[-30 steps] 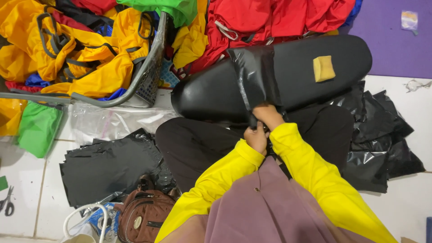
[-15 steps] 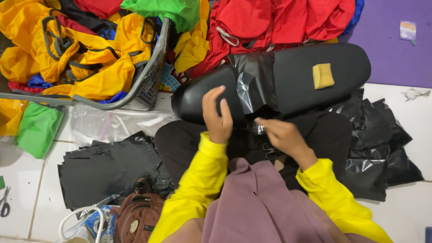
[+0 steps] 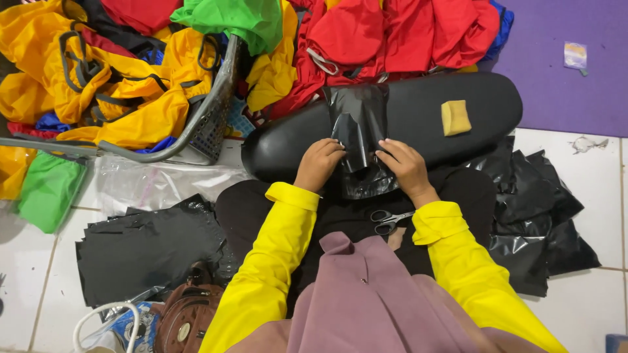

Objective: Folding red rain covers and placing them into individual plastic bags, then organizing them into larger black bags.

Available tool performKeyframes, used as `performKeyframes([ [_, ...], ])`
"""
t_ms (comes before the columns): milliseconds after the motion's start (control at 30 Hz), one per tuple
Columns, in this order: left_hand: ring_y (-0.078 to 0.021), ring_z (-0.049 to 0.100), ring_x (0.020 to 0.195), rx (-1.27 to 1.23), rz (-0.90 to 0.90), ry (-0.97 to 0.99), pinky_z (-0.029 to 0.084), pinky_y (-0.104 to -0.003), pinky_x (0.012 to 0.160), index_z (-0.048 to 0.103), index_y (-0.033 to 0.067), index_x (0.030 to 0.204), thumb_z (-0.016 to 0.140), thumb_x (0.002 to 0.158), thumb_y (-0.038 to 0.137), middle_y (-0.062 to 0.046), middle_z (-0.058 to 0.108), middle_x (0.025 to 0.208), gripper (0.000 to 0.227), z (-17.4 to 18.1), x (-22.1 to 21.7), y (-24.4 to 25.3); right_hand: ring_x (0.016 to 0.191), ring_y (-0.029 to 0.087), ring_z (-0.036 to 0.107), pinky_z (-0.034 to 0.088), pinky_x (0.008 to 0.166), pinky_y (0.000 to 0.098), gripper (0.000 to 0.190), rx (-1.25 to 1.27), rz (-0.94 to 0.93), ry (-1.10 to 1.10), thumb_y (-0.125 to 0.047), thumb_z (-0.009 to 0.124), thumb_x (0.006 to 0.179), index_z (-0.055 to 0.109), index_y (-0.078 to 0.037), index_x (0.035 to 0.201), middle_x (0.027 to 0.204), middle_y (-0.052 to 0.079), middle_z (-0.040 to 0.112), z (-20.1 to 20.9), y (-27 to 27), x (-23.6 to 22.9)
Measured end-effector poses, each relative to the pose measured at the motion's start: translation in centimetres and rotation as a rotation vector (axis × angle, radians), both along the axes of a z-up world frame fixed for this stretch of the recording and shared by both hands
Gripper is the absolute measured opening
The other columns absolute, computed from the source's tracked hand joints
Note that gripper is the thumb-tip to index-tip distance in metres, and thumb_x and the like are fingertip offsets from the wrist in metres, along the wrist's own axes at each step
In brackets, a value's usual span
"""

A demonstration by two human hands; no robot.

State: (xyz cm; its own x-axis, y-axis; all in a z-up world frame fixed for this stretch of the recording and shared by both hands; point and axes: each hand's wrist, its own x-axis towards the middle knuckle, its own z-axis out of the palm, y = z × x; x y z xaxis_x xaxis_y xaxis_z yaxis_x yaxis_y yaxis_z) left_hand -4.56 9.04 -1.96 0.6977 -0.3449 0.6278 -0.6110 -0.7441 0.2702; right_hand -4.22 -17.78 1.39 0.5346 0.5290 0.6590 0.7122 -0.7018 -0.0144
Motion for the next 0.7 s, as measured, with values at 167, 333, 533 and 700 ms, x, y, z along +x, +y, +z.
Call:
performKeyframes([
  [167,-0.0154,0.07,0.102,-0.161,-0.007,0.102,0.056,-0.03,0.093,0.073,0.0168,0.089,0.067,0.092,0.007,0.003,0.07,0.095,0.012,-1.7,1.1,1.9,0.114,0.025,0.069,0.057,0.096,0.0347,0.015,0.232,0.045,0.219,-0.014,0.071,0.098,0.077,-0.011,0.111,0.118,0.004,0.075,0.5,-1.9,0.3],
  [333,-0.0289,0.065,0.115,-0.119,0.011,0.119,0.052,-0.041,0.099,0.068,0.0108,0.096,0.062,0.094,0.001,-0.009,0.068,0.11,0.011,0.8,-0.2,1.1,0.115,0.034,0.068,0.055,0.098,0.0439,0.019,0.325,0.087,0.286,-0.01,0.068,0.101,0.078,-0.009,0.117,0.124,0.012,0.074,4.2,-0.8,-1.3],
  [533,-0.0271,0.054,0.138,-0.013,-0.029,0.152,0.04,-0.042,0.117,0.075,0.0122,0.116,0.061,0.097,0.001,-0.006,0.068,0.136,0.026,0.7,0.1,1.0,0.123,0.034,0.066,0.053,0.103,0.0441,0.019,0.199,0.044,0.281,-0.004,0.064,0.103,0.077,-0.005,0.116,0.131,0.014,0.072,2.2,-0.4,-0.8],
  [700,-0.0251,0.062,0.13,-0.181,-0.059,0.29,0.043,-0.043,0.114,0.072,0.0156,0.119,0.058,0.094,-0.003,-0.004,0.073,0.125,0.034,2.4,-1.1,1.5,0.124,0.035,0.066,0.048,0.109,0.0481,0.027,0.249,0.158,0.234,-0.02,0.054,0.11,0.072,-0.002,0.103,0.131,0.014,0.073,2.9,0.0,-1.2],
])
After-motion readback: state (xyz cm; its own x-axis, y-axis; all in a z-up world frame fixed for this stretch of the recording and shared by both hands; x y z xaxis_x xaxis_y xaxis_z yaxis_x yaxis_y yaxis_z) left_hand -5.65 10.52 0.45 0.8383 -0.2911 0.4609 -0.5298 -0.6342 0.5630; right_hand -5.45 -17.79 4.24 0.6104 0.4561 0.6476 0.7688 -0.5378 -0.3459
